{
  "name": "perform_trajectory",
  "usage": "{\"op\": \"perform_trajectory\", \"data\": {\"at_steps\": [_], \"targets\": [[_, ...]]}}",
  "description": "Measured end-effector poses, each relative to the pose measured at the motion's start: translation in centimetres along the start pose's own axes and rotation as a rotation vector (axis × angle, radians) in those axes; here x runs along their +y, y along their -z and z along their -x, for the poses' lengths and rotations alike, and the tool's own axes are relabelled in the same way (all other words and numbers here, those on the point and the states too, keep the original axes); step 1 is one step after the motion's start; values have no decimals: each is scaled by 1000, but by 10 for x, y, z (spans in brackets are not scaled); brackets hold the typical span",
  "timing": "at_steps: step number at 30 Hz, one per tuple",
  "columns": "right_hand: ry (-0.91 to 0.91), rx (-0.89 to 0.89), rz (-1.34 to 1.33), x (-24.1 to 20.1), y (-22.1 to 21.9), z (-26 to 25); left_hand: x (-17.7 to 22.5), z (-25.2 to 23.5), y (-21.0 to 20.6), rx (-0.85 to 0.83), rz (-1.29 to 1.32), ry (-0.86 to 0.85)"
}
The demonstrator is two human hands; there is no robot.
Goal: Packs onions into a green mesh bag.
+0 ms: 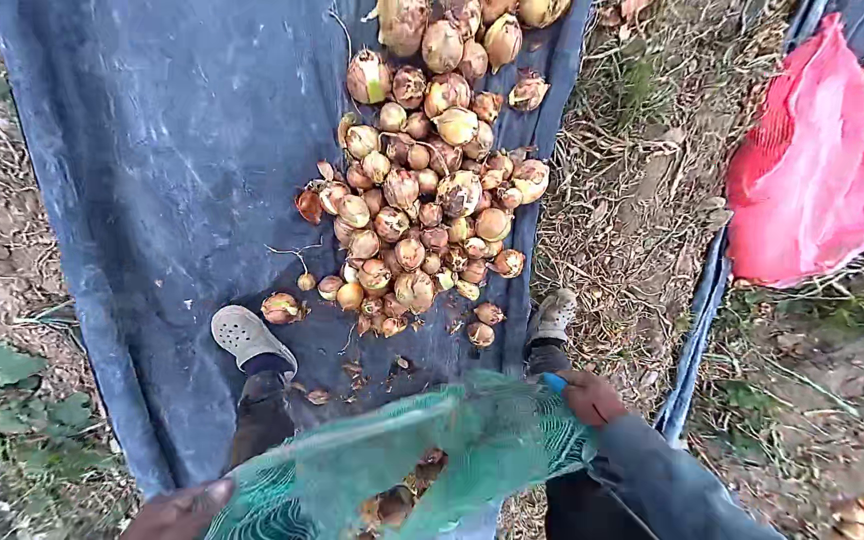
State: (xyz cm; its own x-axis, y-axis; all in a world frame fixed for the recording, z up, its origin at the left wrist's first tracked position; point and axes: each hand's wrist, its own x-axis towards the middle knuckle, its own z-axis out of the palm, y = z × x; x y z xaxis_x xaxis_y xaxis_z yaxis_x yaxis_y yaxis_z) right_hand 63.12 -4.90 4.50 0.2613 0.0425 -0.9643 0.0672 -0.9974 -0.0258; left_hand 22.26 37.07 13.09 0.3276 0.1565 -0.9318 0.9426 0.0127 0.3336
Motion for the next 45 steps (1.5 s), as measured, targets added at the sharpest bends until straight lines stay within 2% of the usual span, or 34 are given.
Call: {"op": "perform_trajectory", "data": {"at_steps": [2,5,6,8,11,12,16,18,20,23,25,28,30,33,36,39,40,42,43,45], "targets": [[-167,-138,230,19,-34,-88,-12,-98,-35,-41,-148,140],[-217,-487,579,37,-87,-173,-19,-228,-90,-151,-305,405],[-225,-502,595,51,-101,-193,-21,-262,-107,-190,-371,446],[-297,-353,474,80,-124,-237,-33,-323,-132,-244,-478,471],[-455,-207,320,81,-126,-283,-28,-377,-146,-157,-489,501],[-461,-167,281,74,-117,-288,-18,-384,-148,-105,-493,506],[-382,176,148,62,-76,-308,3,-406,-149,61,-536,498],[-326,241,151,39,-47,-313,5,-408,-139,189,-501,434],[-265,261,163,16,-26,-315,2,-408,-121,289,-526,347],[-206,238,121,-2,-34,-317,14,-402,-70,270,-627,454],[-204,210,91,0,-38,-319,23,-413,-49,333,-698,417],[-146,249,123,5,-13,-325,34,-417,-52,338,-674,375],[-173,303,164,-9,30,-321,44,-425,-69,300,-594,376],[-101,394,247,-27,81,-322,51,-439,-85,307,-549,319],[-55,448,239,-53,96,-329,57,-453,-53,397,-603,261],[-16,411,191,-49,87,-328,54,-451,-25,416,-685,243],[39,414,115,-43,87,-325,56,-449,-22,419,-676,222],[232,382,-242,-33,96,-314,61,-443,-15,477,-532,97],[326,317,-435,-37,104,-310,65,-439,-11,535,-353,17],[329,257,-801,-52,114,-298,71,-435,-6,625,134,-116]]}}
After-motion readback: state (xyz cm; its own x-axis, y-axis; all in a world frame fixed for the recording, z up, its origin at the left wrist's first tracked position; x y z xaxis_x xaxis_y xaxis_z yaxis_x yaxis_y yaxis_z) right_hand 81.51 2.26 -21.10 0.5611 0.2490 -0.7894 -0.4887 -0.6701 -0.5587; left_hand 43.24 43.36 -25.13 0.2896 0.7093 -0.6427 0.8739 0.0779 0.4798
